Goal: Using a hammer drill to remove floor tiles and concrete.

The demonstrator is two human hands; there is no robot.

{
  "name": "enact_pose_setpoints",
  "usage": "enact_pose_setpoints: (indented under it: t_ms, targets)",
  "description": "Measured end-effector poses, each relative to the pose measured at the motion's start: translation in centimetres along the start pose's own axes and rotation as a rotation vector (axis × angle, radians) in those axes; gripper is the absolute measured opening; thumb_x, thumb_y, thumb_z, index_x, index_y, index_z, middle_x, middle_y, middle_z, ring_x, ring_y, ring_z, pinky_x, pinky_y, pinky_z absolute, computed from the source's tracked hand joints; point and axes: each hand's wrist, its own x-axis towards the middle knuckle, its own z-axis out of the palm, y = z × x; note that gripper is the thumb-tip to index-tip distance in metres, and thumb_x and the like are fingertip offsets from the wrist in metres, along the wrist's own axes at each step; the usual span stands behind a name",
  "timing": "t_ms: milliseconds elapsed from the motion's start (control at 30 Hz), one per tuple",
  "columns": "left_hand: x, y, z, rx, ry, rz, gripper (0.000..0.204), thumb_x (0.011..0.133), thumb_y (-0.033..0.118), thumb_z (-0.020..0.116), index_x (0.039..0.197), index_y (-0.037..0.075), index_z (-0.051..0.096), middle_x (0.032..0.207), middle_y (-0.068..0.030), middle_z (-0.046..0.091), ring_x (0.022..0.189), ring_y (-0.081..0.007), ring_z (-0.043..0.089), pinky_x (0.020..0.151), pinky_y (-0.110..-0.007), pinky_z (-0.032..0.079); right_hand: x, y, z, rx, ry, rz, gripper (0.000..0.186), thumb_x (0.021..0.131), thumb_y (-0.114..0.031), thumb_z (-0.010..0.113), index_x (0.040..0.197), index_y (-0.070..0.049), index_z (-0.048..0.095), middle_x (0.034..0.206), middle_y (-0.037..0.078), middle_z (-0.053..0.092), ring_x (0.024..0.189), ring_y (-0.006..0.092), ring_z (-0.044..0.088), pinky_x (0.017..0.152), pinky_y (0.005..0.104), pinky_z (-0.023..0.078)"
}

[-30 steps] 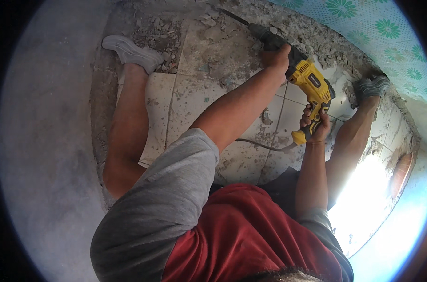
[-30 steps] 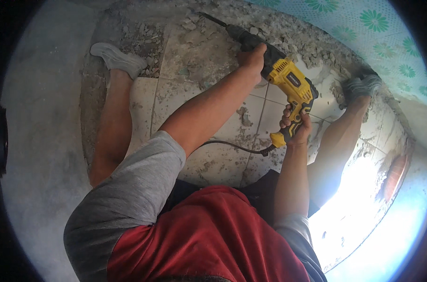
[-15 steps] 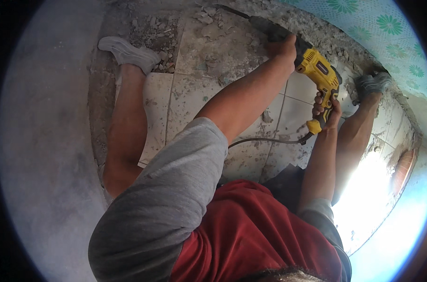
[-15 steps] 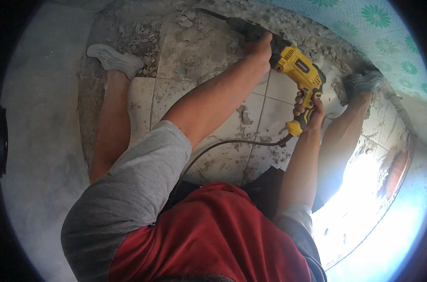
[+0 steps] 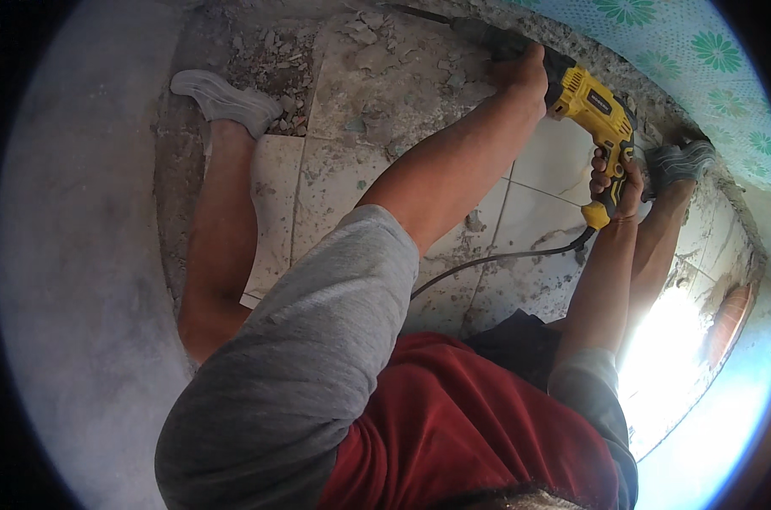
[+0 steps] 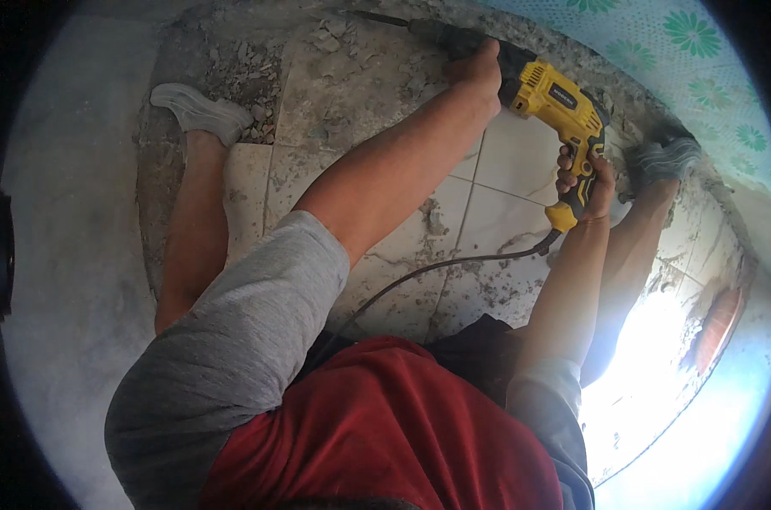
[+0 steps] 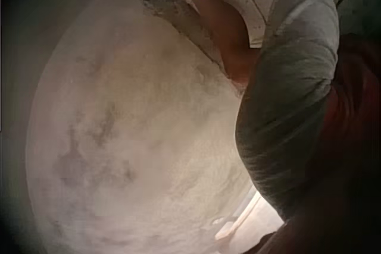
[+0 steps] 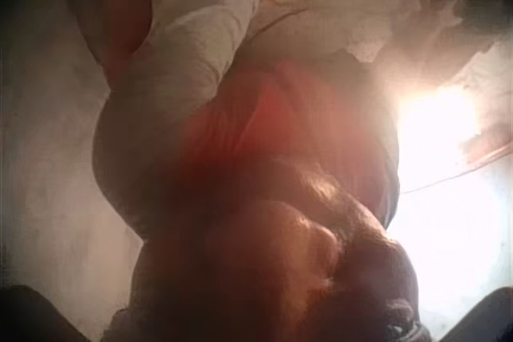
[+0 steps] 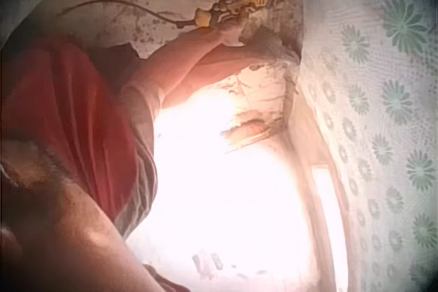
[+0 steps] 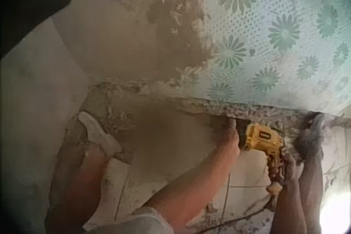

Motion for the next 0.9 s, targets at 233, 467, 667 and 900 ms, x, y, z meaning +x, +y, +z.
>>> enact_pose_setpoints:
  t_ms: [233, 467, 667, 900]
  targets:
    - [3.6, -2.4, -2.0, -0.026, -0.124, -0.008, 0.061, 0.083, 0.022, 0.071, 0.129, -0.003, 0.041, 0.119, -0.0169, 0.059, 0.096, -0.0269, 0.064, 0.081, -0.037, 0.054, -1.0, 4.1, 0.6, 0.065, -0.019, -0.048, 0.046, 0.088, -0.031, 0.053, 0.112, 0.008, 0.052, 0.084, 0.011, 0.059, 0.056, 0.0151, 0.054, 0.051, 0.0278, 0.049]
    - [2.6, 1.3, -2.5, 0.006, -0.067, 0.041, 0.063, 0.084, 0.029, 0.07, 0.128, -0.003, 0.04, 0.117, -0.017, 0.059, 0.096, -0.0273, 0.064, 0.081, -0.04, 0.055, 1.8, 3.0, 2.1, 0.025, 0.005, 0.001, 0.043, 0.087, -0.029, 0.052, 0.111, 0.006, 0.052, 0.083, 0.01, 0.058, 0.053, 0.0149, 0.052, 0.052, 0.0272, 0.048]
    - [3.9, 6.2, -9.7, -0.07, -0.002, 0.224, 0.065, 0.081, 0.027, 0.071, 0.126, -0.004, 0.036, 0.121, -0.0191, 0.055, 0.098, -0.0265, 0.062, 0.083, -0.039, 0.052, 4.0, 9.8, 7.9, -0.084, -0.036, -0.015, 0.048, 0.088, -0.034, 0.053, 0.117, 0.004, 0.049, 0.087, 0.01, 0.059, 0.057, 0.0144, 0.053, 0.054, 0.0274, 0.048]
    - [-2.5, 5.4, -13.2, -0.12, -0.188, 0.095, 0.057, 0.082, 0.024, 0.069, 0.119, -0.007, 0.039, 0.112, -0.0165, 0.056, 0.093, -0.0219, 0.062, 0.078, -0.034, 0.053, -5.2, 13.1, 13.1, -0.168, 0.079, -0.166, 0.052, 0.088, -0.037, 0.054, 0.119, 0.005, 0.048, 0.09, 0.011, 0.06, 0.059, 0.0129, 0.055, 0.053, 0.0267, 0.047]
